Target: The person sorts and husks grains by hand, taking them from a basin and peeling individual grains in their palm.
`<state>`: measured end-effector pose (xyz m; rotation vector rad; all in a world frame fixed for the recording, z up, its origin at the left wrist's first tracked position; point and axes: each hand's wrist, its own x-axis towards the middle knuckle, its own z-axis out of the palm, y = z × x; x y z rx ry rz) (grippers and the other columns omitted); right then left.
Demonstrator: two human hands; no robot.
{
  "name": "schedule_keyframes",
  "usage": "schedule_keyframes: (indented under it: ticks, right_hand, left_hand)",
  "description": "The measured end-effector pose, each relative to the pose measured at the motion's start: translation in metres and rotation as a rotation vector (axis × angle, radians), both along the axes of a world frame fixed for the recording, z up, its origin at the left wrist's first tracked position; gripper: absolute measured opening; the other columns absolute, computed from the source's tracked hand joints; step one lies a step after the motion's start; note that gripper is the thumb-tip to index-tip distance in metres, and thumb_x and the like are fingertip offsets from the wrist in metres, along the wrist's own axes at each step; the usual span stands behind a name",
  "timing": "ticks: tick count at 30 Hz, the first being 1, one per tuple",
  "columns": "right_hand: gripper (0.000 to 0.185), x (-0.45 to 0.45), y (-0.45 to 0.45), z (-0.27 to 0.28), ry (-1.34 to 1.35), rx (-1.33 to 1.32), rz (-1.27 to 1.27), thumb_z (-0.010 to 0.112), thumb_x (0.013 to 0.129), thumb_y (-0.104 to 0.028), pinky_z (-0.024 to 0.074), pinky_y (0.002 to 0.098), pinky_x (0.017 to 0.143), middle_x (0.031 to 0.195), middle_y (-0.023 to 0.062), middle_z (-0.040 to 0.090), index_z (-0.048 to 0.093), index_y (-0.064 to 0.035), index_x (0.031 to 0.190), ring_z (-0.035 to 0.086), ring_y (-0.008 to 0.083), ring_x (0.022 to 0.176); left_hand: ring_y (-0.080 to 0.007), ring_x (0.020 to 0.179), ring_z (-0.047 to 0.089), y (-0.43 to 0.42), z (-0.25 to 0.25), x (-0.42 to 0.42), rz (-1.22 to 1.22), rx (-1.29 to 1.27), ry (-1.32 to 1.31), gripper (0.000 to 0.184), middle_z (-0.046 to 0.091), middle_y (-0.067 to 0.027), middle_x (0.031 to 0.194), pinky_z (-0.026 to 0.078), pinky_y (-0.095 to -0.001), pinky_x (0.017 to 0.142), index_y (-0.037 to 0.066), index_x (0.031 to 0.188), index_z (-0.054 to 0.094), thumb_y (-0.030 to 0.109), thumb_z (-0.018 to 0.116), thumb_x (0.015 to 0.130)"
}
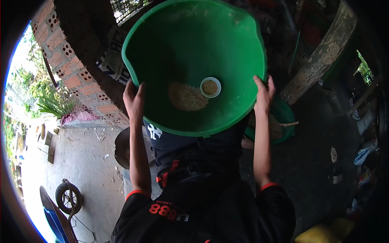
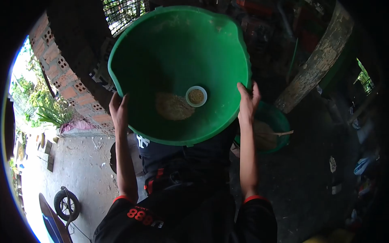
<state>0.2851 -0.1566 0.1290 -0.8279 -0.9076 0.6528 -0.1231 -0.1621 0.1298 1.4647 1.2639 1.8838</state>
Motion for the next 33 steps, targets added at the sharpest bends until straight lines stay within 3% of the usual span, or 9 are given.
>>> schedule_keyframes:
  ticks: [5, 18, 20, 23, 27, 29, 30, 32, 33]
  right_hand:
    - [0.037, -0.022, -0.062, 0.031, 0.015, -0.153, -0.003, 0.075, 0.093, -0.012, 0.0506, 0.0329, 0.094, 0.116, 0.0085, 0.071, 0.068, -0.0014, 0.128, 0.066, 0.0191, 0.106]
    - [0.031, -0.004, -0.081, -0.033, -0.344, -0.442, 0.102, 0.070, 0.098, -0.020, 0.0484, 0.0306, 0.088, 0.109, 0.0050, 0.072, 0.069, -0.0016, 0.122, 0.063, 0.0143, 0.097]
    - [0.025, -0.011, -0.084, -0.027, -0.582, -0.411, 0.040, 0.064, 0.102, -0.015, 0.0486, 0.0308, 0.086, 0.105, 0.0065, 0.073, 0.068, 0.0015, 0.121, 0.063, 0.0136, 0.094]
    - [0.028, -0.010, -0.086, -0.027, -0.694, -0.389, 0.104, 0.063, 0.103, -0.014, 0.0493, 0.0306, 0.087, 0.109, 0.0085, 0.074, 0.065, 0.0030, 0.126, 0.065, 0.0148, 0.098]
    - [0.038, -0.038, -0.096, -0.004, -0.934, -0.437, 0.099, 0.064, 0.104, -0.017, 0.0522, 0.0365, 0.095, 0.118, 0.0187, 0.073, 0.060, 0.0049, 0.135, 0.070, 0.0268, 0.106]
    - [0.046, -0.064, -0.101, 0.014, -1.368, -0.585, -0.065, 0.066, 0.104, -0.022, 0.0509, 0.0414, 0.103, 0.129, 0.0222, 0.068, 0.056, 0.0022, 0.142, 0.067, 0.0340, 0.116]
    - [0.046, -0.071, -0.101, 0.018, -1.368, -0.581, -0.058, 0.066, 0.104, -0.022, 0.0509, 0.0414, 0.103, 0.129, 0.0222, 0.068, 0.056, 0.0022, 0.142, 0.067, 0.0340, 0.116]
    - [0.053, -0.084, -0.100, 0.028, -1.930, -0.082, -0.385, 0.069, 0.100, -0.027, 0.0484, 0.0443, 0.108, 0.138, 0.0211, 0.061, 0.055, 0.0008, 0.144, 0.061, 0.0355, 0.126]
    - [0.054, -0.099, -0.099, 0.039, -1.900, 0.015, -0.256, 0.071, 0.098, -0.025, 0.0468, 0.0446, 0.110, 0.140, 0.0193, 0.060, 0.056, -0.0012, 0.144, 0.059, 0.0359, 0.129]
  left_hand:
    - [-0.0079, 0.079, 0.054, -0.078, 0.026, -0.011, 0.106, -0.169, 0.088, 0.027, 0.064, -0.0030, 0.087, 0.045, -0.0260, 0.072, -0.005, 0.108, 0.067, 0.021, 0.068, 0.102]
    - [-0.0132, 0.077, 0.064, -0.169, 0.000, -0.016, 0.234, -0.549, 0.270, 0.038, 0.073, -0.0119, 0.090, 0.051, -0.0342, 0.069, -0.004, 0.118, 0.067, 0.032, 0.066, 0.105]
    - [-0.0144, 0.079, 0.066, -0.182, 0.013, -0.014, 0.338, -0.661, 0.554, 0.037, 0.075, -0.0137, 0.092, 0.053, -0.0357, 0.071, -0.004, 0.121, 0.067, 0.030, 0.066, 0.105]
    - [-0.0158, 0.081, 0.071, -0.201, 0.017, -0.017, 0.341, -0.626, 0.451, 0.039, 0.077, -0.0153, 0.093, 0.056, -0.0348, 0.073, -0.003, 0.127, 0.067, 0.028, 0.067, 0.104]
    - [-0.0191, 0.085, 0.077, -0.223, 0.017, -0.026, 0.354, -0.667, 0.324, 0.044, 0.078, -0.0180, 0.099, 0.060, -0.0328, 0.074, -0.002, 0.135, 0.066, 0.026, 0.072, 0.101]
    - [-0.0189, 0.088, 0.077, -0.224, 0.015, -0.033, 0.376, -0.709, 0.384, 0.044, 0.078, -0.0160, 0.102, 0.060, -0.0319, 0.076, -0.001, 0.135, 0.066, 0.027, 0.071, 0.102]
    - [-0.0188, 0.091, 0.076, -0.224, 0.014, -0.036, 0.394, -0.737, 0.440, 0.044, 0.078, -0.0139, 0.105, 0.060, -0.0311, 0.079, 0.000, 0.136, 0.067, 0.028, 0.071, 0.103]
    - [-0.0205, 0.088, 0.078, -0.224, 0.009, -0.038, 0.402, -0.686, 0.433, 0.044, 0.078, -0.0163, 0.101, 0.061, -0.0331, 0.076, -0.001, 0.134, 0.067, 0.027, 0.073, 0.101]
    - [-0.0221, 0.085, 0.079, -0.224, 0.007, -0.039, 0.402, -0.631, 0.431, 0.043, 0.079, -0.0187, 0.097, 0.061, -0.0351, 0.074, -0.001, 0.131, 0.068, 0.026, 0.075, 0.099]
